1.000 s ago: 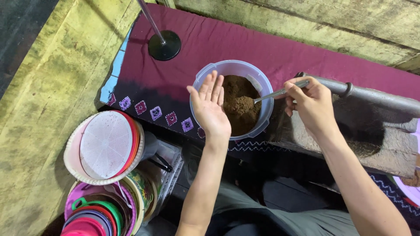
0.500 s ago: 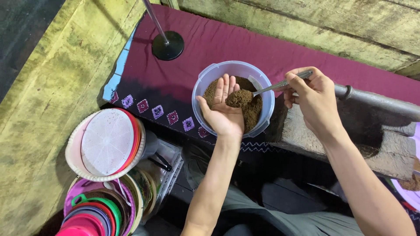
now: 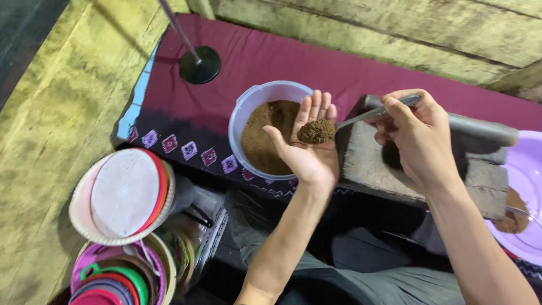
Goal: Grinding a brown powdery substance using a traditional stone mortar and pestle, including transferring the material with a spoon.
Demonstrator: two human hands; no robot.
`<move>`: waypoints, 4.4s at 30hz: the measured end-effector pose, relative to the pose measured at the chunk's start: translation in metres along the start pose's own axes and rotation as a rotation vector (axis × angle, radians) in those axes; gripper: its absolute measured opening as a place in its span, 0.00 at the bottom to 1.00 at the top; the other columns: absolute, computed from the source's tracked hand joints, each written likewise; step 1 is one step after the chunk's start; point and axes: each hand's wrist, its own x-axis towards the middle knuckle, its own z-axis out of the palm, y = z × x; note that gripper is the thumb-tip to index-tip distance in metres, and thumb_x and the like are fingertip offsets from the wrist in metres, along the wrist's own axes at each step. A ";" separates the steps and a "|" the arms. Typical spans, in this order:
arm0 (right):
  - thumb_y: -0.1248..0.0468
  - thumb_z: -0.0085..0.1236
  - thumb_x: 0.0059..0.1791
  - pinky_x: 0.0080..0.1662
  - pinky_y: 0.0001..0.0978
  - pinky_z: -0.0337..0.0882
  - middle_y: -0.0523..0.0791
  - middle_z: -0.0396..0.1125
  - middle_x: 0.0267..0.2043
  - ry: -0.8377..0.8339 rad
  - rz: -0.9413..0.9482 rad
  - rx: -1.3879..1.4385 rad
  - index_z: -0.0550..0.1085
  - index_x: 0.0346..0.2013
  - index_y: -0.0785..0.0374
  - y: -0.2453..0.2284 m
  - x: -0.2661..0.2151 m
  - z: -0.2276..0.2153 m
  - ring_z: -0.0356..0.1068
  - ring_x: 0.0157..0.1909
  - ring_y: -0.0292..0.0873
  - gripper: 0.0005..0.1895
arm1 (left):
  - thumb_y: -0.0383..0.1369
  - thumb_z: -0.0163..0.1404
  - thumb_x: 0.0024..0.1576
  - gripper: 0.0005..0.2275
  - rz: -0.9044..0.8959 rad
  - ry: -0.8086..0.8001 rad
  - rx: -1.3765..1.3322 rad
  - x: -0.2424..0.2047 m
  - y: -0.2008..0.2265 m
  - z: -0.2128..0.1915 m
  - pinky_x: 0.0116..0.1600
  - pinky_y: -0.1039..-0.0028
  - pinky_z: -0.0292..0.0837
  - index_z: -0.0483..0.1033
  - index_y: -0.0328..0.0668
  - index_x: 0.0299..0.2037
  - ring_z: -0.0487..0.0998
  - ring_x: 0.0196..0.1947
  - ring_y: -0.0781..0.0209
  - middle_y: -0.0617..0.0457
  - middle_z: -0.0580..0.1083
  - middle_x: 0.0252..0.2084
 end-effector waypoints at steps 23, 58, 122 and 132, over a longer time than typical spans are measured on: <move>0.73 0.49 0.60 0.29 0.19 0.58 0.45 0.68 0.37 0.364 -0.275 -0.401 0.68 0.52 0.67 0.049 -0.056 -0.176 0.59 0.28 0.31 0.05 | 0.60 0.15 0.62 0.40 -0.033 -0.372 0.989 -0.051 -0.112 0.022 0.77 0.62 0.52 0.66 0.31 0.64 0.65 0.71 0.50 0.41 0.68 0.66; 0.73 0.59 0.56 0.41 0.35 0.59 0.48 0.72 0.31 0.226 -0.608 -1.156 0.77 0.46 0.64 0.071 -0.052 -0.141 0.65 0.29 0.47 0.05 | 0.53 0.19 0.70 0.35 0.039 -0.374 0.897 -0.049 -0.077 0.011 0.56 0.67 0.75 0.75 0.29 0.54 0.81 0.52 0.48 0.39 0.77 0.54; 0.68 0.61 0.50 0.37 0.30 0.61 0.45 0.75 0.27 -0.338 -0.844 -0.933 0.82 0.39 0.61 0.072 -0.008 0.045 0.64 0.29 0.41 0.05 | 0.46 0.21 0.71 0.30 0.480 -0.286 1.287 0.022 0.112 -0.012 0.62 0.62 0.71 0.79 0.34 0.44 0.82 0.50 0.49 0.41 0.81 0.44; 0.69 0.65 0.53 0.39 0.36 0.63 0.44 0.70 0.26 -0.101 -0.938 -1.105 0.82 0.41 0.62 0.064 0.027 0.029 0.66 0.32 0.47 0.03 | 0.46 0.22 0.71 0.30 0.399 -0.271 1.269 0.020 0.115 -0.011 0.60 0.62 0.72 0.78 0.33 0.45 0.82 0.50 0.50 0.42 0.81 0.45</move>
